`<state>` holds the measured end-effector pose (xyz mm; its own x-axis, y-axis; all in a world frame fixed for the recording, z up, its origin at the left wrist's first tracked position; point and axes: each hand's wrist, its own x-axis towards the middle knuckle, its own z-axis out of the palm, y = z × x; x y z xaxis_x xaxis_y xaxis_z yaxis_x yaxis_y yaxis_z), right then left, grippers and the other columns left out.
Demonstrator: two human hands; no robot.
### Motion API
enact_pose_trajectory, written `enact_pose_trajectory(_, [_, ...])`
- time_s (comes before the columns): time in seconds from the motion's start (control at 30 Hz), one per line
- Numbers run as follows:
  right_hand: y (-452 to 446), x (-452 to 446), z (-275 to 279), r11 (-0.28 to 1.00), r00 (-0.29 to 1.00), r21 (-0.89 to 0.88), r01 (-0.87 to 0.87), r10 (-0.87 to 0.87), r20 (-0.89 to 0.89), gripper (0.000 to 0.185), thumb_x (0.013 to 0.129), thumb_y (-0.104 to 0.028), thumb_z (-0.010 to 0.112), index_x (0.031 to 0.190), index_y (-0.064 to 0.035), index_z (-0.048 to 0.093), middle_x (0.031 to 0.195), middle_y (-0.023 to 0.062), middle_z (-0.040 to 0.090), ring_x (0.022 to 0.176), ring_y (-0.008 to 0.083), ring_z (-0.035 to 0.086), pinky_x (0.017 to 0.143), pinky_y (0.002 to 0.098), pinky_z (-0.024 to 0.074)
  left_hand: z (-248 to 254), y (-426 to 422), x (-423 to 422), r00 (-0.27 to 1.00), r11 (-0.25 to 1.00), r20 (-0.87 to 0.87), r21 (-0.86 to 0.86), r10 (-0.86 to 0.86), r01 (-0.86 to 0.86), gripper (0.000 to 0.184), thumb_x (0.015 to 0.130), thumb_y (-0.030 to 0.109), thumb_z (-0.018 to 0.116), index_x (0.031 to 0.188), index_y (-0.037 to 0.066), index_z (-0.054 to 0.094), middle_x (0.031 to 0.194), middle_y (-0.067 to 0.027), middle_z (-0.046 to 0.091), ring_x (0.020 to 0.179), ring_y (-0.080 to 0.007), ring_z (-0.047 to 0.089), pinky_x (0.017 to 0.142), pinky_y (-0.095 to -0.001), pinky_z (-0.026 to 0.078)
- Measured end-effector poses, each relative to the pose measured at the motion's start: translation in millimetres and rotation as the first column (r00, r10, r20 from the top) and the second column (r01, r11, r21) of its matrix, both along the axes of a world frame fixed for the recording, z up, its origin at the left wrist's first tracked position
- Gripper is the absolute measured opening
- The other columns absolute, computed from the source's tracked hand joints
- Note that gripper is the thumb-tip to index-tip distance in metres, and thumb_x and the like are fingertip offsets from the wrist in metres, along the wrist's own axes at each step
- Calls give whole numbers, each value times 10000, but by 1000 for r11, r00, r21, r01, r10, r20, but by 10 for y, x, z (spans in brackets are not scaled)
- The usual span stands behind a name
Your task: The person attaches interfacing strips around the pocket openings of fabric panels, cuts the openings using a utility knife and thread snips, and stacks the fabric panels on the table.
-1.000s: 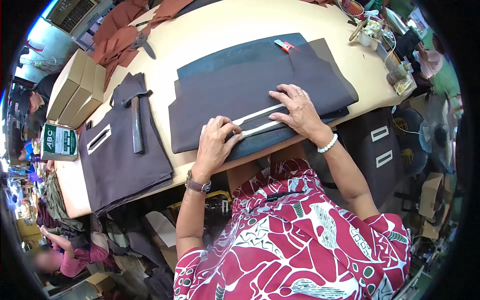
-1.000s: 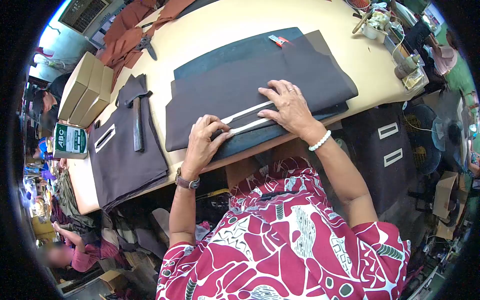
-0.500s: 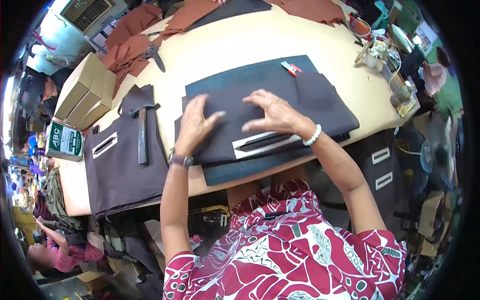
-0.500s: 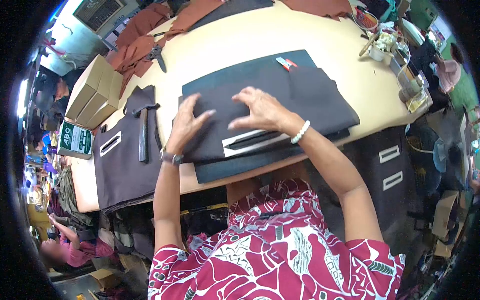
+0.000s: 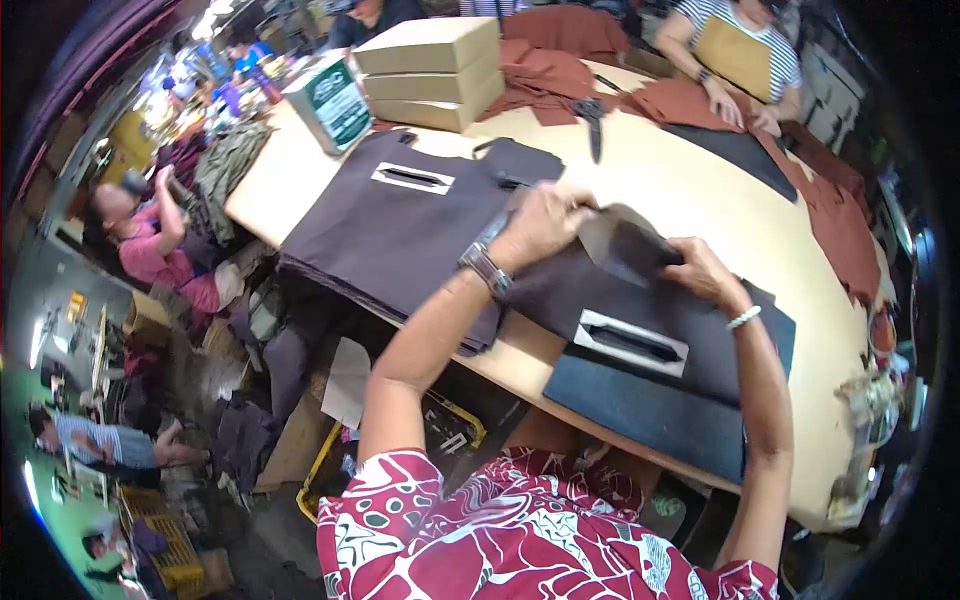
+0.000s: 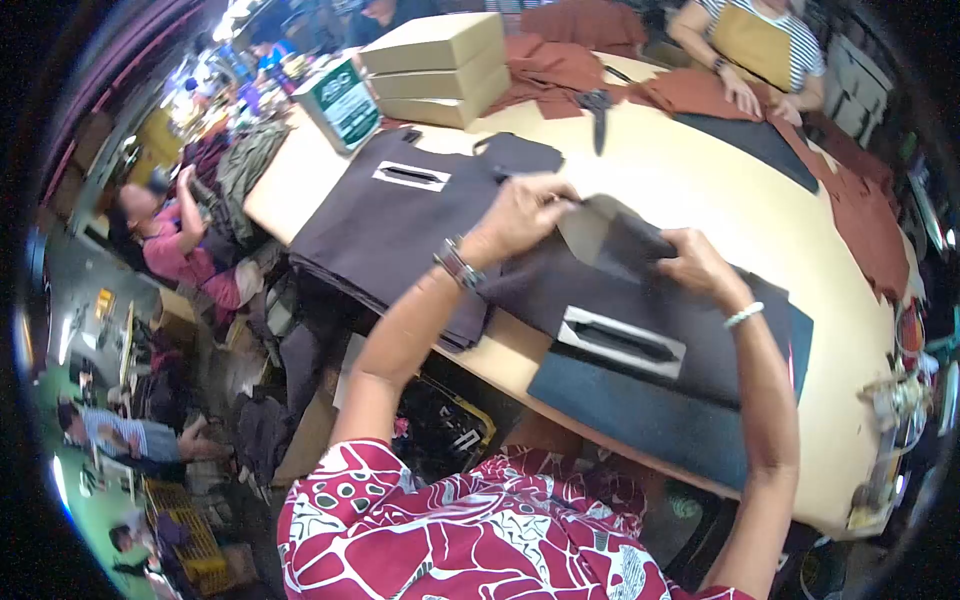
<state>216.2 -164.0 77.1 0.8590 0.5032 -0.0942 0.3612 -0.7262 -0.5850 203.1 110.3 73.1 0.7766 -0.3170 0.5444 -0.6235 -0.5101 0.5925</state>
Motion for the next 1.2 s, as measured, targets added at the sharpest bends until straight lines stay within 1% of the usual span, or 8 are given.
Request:
enact_pose_trajectory(0.33, [129, 1269, 639, 965, 911, 57, 256, -261, 320, 229, 701, -76, 559, 889, 31, 636, 806, 268, 630, 834, 368, 647, 766, 400, 482, 1091, 1682, 1236, 753, 637, 278, 406, 596, -655, 122, 755, 253, 693, 820, 161, 741, 871, -96, 684, 786, -301, 646, 736, -367, 503])
enact_pose_trajectory(0.43, [124, 1750, 687, 922, 432, 287, 261, -378, 819, 237, 748, -176, 598, 946, -50, 627, 909, 198, 640, 865, 379, 606, 773, 411, 475, 1272, 1798, 1585, 521, 498, 512, 194, 683, -845, 141, 776, 271, 666, 779, 146, 731, 794, -115, 683, 750, -281, 660, 707, -374, 510])
enact_pose_trajectory(0.53, [435, 1446, 1186, 792, 600, 569, 221, -571, 561, 253, 867, -276, 637, 890, -27, 601, 765, 97, 648, 645, 133, 575, 573, 255, 456, 1509, 1950, 1760, 425, 516, 438, -109, 792, -850, 285, 821, 332, 606, 963, 92, 662, 901, -172, 657, 857, -289, 639, 786, -375, 481])
enact_pose_trajectory(0.63, [693, 1194, 1232, 748, 346, 655, -110, -589, 730, 135, 849, -149, 660, 889, -41, 588, 841, 46, 676, 713, 75, 595, 621, 227, 490, 1618, 2102, 1628, 396, 549, 404, -401, 824, -733, 364, 896, 326, 512, 1096, 47, 631, 998, -206, 649, 956, -325, 616, 825, -386, 476])
enact_pose_trajectory(0.73, [940, 953, 1003, 745, 432, 598, -294, -455, 779, 85, 831, -58, 649, 888, -51, 586, 921, 36, 685, 776, 75, 609, 690, 223, 496, 1489, 2172, 1270, 601, 674, 369, -606, 709, -423, 313, 900, 253, 492, 1042, 11, 631, 944, -216, 647, 949, -371, 599, 825, -408, 472])
enact_pose_trajectory(0.8, [1090, 817, 777, 861, 365, 440, -256, -336, 868, 182, 741, 61, 635, 883, -31, 570, 997, 46, 680, 859, 114, 624, 735, 246, 499, 1225, 2481, 1149, 392, 480, 279, -551, 877, -683, 253, 705, 263, 680, 675, 12, 687, 706, -155, 660, 707, -295, 650, 674, -349, 486])
enact_pose_trajectory(0.87, [1353, 644, 486, 720, 648, 621, -310, -318, 692, 239, 663, 130, 589, 836, -24, 530, 1030, 106, 664, 932, 221, 631, 821, 311, 491, 886, 2875, 1151, 506, 478, 159, -643, 848, -599, 200, 693, 158, 661, 777, -22, 678, 821, -167, 670, 749, -247, 653, 685, -322, 490])
enact_pose_trajectory(1.2, [1918, 33, -624, 809, 758, 374, -453, 130, 639, 359, 560, 75, 649, 847, -64, 485, 1095, 108, 619, 1071, 309, 578, 943, 441, 436, -443, 3559, 92, 489, 275, -264, -568, 832, -775, 384, 762, 2, 512, 1130, -71, 598, 951, -129, 669, 811, -143, 606, 723, -241, 477])
